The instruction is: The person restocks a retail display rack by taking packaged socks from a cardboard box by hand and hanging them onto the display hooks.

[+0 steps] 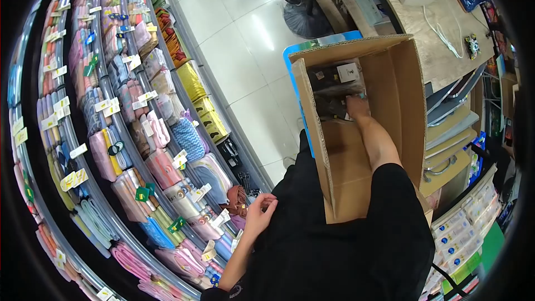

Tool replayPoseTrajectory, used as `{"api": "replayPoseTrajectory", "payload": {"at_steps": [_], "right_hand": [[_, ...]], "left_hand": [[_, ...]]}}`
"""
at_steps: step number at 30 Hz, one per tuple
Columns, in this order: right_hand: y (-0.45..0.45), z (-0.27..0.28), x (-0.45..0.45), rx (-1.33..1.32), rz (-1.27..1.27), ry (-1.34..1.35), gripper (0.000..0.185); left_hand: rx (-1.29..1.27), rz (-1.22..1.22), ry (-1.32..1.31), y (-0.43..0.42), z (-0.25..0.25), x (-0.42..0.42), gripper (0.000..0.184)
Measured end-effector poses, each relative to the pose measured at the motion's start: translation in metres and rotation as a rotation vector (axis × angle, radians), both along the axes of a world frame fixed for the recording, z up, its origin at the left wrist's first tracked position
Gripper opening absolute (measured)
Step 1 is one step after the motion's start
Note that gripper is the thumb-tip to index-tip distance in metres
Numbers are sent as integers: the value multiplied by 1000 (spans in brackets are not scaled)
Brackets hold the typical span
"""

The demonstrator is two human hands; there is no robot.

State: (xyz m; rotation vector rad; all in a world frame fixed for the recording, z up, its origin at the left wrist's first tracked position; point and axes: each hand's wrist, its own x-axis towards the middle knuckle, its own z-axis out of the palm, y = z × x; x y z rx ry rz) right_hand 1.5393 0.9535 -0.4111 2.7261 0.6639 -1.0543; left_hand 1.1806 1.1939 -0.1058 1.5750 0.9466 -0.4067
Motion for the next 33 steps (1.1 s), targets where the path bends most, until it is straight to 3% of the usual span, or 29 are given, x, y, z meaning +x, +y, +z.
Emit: {"api": "replayPoseTrajectory", "payload": {"at_steps": [1,3,6,10,16,23,25,27,31,33], "right_hand": [[2,9,1,-2,-4,-5,30],[4,26,5,-10,-34,238,32],[-1,29,6,51,-13,236,35],[17,109,34,100,45,341,36],[21,239,40,77,117,122,29],[8,212,4,-42,148,-2,31],[11,238,-16,39,133,-114,25],[28,301,-40,7,179,-212,23],[65,409,-92,352,63,-584,36],[94,471,-141,756,-18,-427,46]], "left_hand": [[1,-8,-10,1,0,2,18],[-11,1,-37,3,-4,0,18],[-33,9,-66,0,-2,-4,19],[-48,22,-105,-2,11,-16,18],[-9,100,-259,-7,8,-83,17],[55,164,-268,-15,-15,-165,21],[123,161,-282,-13,4,-160,22],[156,219,-317,-16,10,-166,22],[260,253,-425,-21,29,-175,21],[304,280,-463,-27,43,-187,21]]}}
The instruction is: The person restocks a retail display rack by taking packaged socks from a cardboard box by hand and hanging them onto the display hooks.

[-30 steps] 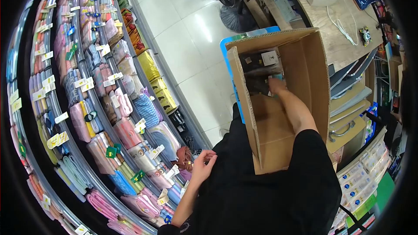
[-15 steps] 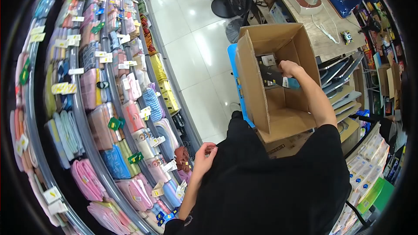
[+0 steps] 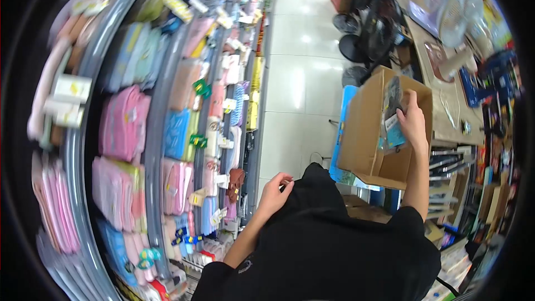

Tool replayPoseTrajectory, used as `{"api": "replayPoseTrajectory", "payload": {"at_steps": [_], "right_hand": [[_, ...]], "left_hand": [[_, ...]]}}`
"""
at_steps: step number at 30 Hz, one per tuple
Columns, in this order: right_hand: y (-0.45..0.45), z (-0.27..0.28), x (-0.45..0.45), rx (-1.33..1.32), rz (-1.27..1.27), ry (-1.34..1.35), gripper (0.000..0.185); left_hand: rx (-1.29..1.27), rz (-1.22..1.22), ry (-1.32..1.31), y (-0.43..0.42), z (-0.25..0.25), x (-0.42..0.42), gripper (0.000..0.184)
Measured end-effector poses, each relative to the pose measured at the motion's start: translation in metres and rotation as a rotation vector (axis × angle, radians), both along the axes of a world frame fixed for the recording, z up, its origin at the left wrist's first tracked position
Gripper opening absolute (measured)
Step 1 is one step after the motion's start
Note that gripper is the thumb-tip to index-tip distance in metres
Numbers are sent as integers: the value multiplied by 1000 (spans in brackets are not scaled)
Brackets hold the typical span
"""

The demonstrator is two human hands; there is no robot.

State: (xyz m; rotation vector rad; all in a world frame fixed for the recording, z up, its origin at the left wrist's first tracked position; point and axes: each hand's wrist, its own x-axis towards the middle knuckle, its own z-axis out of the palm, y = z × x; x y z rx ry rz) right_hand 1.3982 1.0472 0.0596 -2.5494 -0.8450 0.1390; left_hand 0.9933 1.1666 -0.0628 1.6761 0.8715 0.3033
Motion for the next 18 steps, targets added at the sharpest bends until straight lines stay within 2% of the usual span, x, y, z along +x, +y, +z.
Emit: {"api": "replayPoseTrajectory", "payload": {"at_steps": [1,2,4,6,7,10,11,12,14,15,16,18], "right_hand": [[14,20,-26,201,83,71,42],[24,19,-42,210,133,58,42],[49,4,-78,352,452,247,31],[79,-7,-144,479,635,392,18],[89,-7,-183,462,652,600,15],[110,-29,-300,463,717,1135,8],[113,-26,-342,410,665,1333,7],[113,-24,-379,322,601,1520,7],[109,-51,-440,249,672,1701,10],[100,-51,-467,174,734,1813,9],[90,-52,-493,96,785,1925,9],[69,-59,-528,-157,773,2000,9]], "left_hand": [[58,12,-32,-3,11,-6,20],[119,27,-63,-6,22,-14,18],[200,112,-61,-16,39,-40,23],[406,159,-68,-27,52,-73,28],[447,200,-71,-35,51,-93,38],[525,494,-78,-65,71,-146,45],[546,610,-55,-75,71,-164,45],[585,717,-9,-86,71,-181,56],[651,926,104,-114,70,-213,77],[680,967,96,-128,62,-229,94],[698,1068,134,-142,55,-242,94],[929,1131,194,-163,49,-262,102]]}}
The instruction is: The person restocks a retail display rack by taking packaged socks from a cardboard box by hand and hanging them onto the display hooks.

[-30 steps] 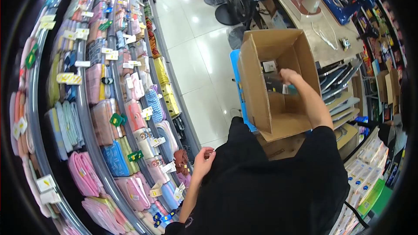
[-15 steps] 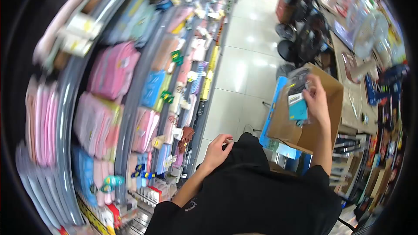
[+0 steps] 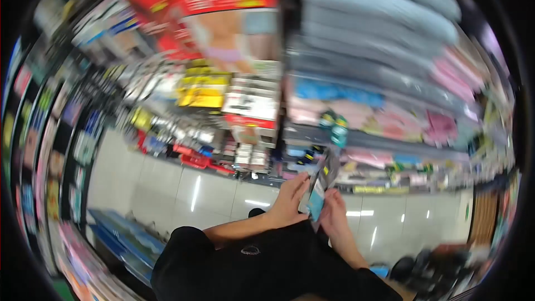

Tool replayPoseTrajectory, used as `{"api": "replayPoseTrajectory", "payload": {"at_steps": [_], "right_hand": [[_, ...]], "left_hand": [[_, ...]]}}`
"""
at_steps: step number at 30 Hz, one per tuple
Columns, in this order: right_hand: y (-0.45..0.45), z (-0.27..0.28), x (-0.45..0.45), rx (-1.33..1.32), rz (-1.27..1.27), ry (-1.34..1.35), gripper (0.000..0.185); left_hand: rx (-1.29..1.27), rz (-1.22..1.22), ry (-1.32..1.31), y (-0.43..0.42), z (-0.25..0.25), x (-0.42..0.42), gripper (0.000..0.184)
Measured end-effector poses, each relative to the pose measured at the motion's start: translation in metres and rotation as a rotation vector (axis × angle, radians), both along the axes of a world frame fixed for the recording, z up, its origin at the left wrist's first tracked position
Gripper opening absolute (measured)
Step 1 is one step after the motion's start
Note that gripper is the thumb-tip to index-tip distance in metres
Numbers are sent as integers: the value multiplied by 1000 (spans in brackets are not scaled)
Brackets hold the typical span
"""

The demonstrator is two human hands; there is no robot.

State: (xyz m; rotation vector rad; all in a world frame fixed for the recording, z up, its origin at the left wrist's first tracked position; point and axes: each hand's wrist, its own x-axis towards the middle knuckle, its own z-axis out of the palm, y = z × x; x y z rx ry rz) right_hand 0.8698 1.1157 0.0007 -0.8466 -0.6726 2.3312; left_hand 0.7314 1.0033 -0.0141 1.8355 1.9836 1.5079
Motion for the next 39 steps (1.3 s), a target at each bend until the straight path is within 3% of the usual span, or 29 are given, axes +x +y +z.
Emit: {"api": "replayPoseTrajectory", "payload": {"at_steps": [3,8,9,12,13,14,16,17,18,20,21,22,24,26,27,28,30,32,34,36,39], "right_hand": [[-15,-12,-21,-110,432,-58,11],[-27,27,-52,-236,893,28,26],[-32,48,-58,9,1006,-102,27],[-31,38,-89,78,1280,-327,31],[-29,9,-94,-22,1279,-267,35],[-24,-22,-95,132,1349,-245,37],[-17,-84,-98,456,1456,-206,41],[-19,-87,-105,153,1444,-172,41],[-32,-69,-119,-144,1413,-139,41],[-53,-53,-144,-27,1432,-212,33],[-64,-66,-159,217,1589,-191,26],[-76,-74,-171,470,1730,-164,18],[-112,-51,-200,586,1713,-66,16],[-146,-46,-226,1158,1331,46,20],[-163,-49,-243,1446,1182,78,32],[-182,-49,-258,1448,1186,86,32],[-231,-43,-297,1371,1002,261,36],[-275,-42,-328,1229,1076,291,32],[-320,-28,-361,1043,1456,270,24],[-366,-23,-385,1050,1479,274,17],[-428,-28,-423,783,1427,264,12]], "left_hand": [[-2,146,92,-32,10,-14,109],[18,407,-2,-67,5,0,108],[9,430,-14,-73,1,3,105],[72,530,-87,-81,4,11,103],[113,506,-191,-84,8,10,90],[110,539,-190,-90,3,11,90],[-75,532,-319,-104,-9,12,74],[-62,581,-346,-109,-2,12,61],[-58,599,-344,-115,-5,11,61],[-10,734,-434,-130,-11,7,57],[71,835,-418,-137,-5,2,45],[73,850,-417,-148,-8,-3,45],[120,1014,-683,-175,-16,-19,26],[148,1117,-656,-205,-31,-42,23],[139,1164,-699,-224,-38,-54,24],[129,1211,-745,-242,-43,-64,24],[181,1209,-598,-280,-44,-92,26],[259,1198,-712,-317,-36,-116,27],[314,1232,-812,-358,-18,-139,27],[361,1260,-923,-399,-14,-159,26],[496,1301,-931,-465,-41,-192,23]]}}
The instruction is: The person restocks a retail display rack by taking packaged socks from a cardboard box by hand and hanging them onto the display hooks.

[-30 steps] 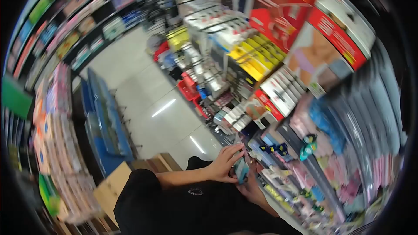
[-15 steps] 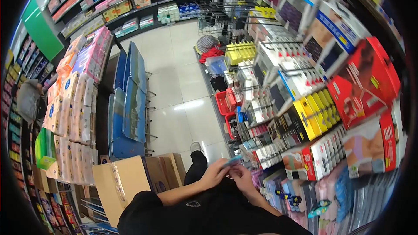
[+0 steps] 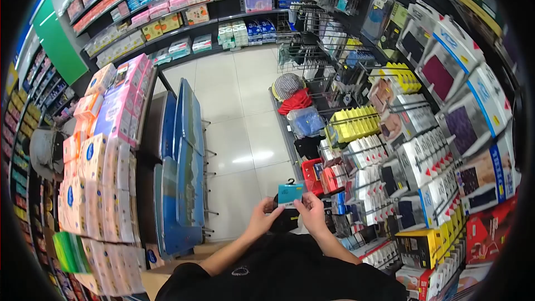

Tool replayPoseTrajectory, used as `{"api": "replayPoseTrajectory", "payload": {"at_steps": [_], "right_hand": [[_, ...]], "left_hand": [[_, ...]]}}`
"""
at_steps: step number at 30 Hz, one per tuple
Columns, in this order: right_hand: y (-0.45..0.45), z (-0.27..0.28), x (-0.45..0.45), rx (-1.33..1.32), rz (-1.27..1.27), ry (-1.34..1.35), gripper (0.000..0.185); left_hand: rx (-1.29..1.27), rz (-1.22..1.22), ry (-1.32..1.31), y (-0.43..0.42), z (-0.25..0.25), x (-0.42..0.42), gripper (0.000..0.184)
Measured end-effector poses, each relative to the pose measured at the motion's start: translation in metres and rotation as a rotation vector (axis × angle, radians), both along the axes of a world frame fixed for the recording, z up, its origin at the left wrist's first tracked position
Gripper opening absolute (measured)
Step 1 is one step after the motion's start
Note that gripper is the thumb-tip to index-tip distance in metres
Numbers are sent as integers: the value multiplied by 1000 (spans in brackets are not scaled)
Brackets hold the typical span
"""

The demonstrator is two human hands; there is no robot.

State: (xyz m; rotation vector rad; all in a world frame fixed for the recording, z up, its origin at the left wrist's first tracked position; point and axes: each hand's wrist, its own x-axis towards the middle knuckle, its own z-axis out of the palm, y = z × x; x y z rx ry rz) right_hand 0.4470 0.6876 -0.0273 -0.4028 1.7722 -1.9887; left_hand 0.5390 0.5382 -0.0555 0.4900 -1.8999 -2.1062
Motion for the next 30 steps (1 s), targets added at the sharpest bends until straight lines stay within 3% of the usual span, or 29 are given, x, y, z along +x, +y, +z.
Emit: {"api": "replayPoseTrajectory", "payload": {"at_steps": [4,15,17,22,30], "right_hand": [[-53,1,-48,-158,-126,-32,9],[-165,-22,-214,-208,-181,-67,10],[-194,-33,-252,-59,-119,81,10],[-277,-2,-349,-133,-142,66,11],[-343,45,-467,-129,-336,208,14]], "left_hand": [[72,-25,-80,-61,-5,-27,14],[101,-26,-124,-170,-38,-155,10],[58,-7,-148,-200,-36,-190,10],[-57,23,-229,-278,-19,-286,8],[-54,-44,-86,-356,3,-419,12]]}}
